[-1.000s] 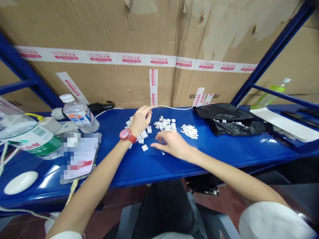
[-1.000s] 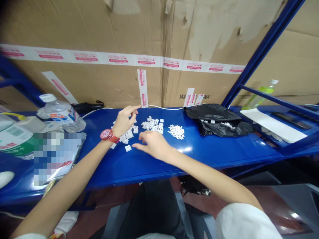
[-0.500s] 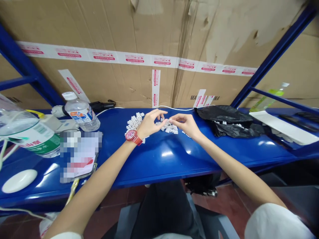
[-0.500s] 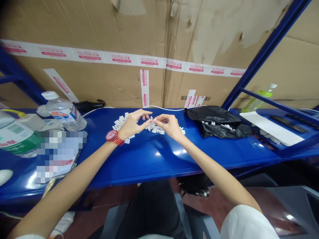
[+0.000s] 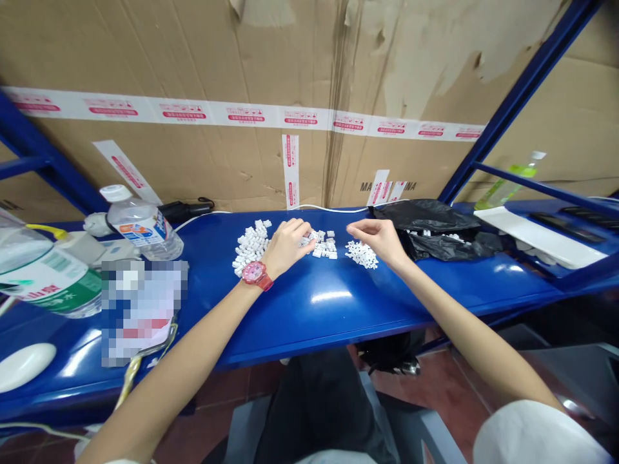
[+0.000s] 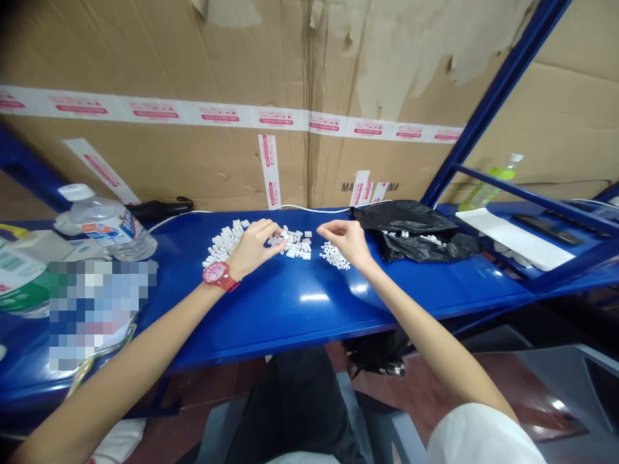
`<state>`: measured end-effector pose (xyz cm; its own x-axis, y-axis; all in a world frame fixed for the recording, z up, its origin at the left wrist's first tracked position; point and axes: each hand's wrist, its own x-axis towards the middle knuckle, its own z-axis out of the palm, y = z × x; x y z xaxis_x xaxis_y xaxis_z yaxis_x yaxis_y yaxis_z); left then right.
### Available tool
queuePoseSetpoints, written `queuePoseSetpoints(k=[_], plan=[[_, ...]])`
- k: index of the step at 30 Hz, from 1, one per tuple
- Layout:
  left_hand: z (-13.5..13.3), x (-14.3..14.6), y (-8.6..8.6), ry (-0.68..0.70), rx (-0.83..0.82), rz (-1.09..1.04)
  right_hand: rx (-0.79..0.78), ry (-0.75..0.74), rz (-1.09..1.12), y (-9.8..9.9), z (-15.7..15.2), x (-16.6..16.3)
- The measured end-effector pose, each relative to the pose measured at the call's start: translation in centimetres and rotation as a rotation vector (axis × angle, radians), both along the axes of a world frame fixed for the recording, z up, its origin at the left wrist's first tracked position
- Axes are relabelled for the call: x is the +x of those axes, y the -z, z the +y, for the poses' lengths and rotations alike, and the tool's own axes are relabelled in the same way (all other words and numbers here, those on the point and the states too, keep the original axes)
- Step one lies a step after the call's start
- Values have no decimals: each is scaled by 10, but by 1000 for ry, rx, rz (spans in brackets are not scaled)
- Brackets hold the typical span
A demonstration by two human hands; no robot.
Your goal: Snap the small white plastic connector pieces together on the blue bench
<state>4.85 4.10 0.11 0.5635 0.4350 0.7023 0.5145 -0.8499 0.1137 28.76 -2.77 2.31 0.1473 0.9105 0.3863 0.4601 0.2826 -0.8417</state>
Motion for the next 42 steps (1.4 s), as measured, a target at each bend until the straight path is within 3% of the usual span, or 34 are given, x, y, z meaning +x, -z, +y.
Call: queuePoseSetpoints(k=[3,6,8,12,15,18,22,28,30,34,42], plan=[[12,-6,7,-63,-83,70,-34,99,-388,5,-9,36],[20,-12,5,-63,-148,40,-6,104,-629,8,-16,40],[23,-17,-2,-73,-167,-82,52,-22,-683,8,-13,20],[26,-30,-20,-131,-137,-342,178,-329,-738,10,12,-53],[25,-34,-24,-136,-145,-411,231,-455,-850,13,35,-99],[25,-33,-22,-108,-158,-393,219,-515,-896,16,50,-117],[22,-29,-20,-48,-158,-377,176,-463,-631,16,50,-103],[4,-15,-16,126,-96,-286,-180,-322,243,7,35,-70],[0,-10,-12,152,-69,-254,-277,-298,440,3,30,-66],[-4,-3,-6,157,-2,-217,-269,-291,543,0,21,-66],[-11,5,-3,151,18,-333,-38,-189,592,5,14,-80]])
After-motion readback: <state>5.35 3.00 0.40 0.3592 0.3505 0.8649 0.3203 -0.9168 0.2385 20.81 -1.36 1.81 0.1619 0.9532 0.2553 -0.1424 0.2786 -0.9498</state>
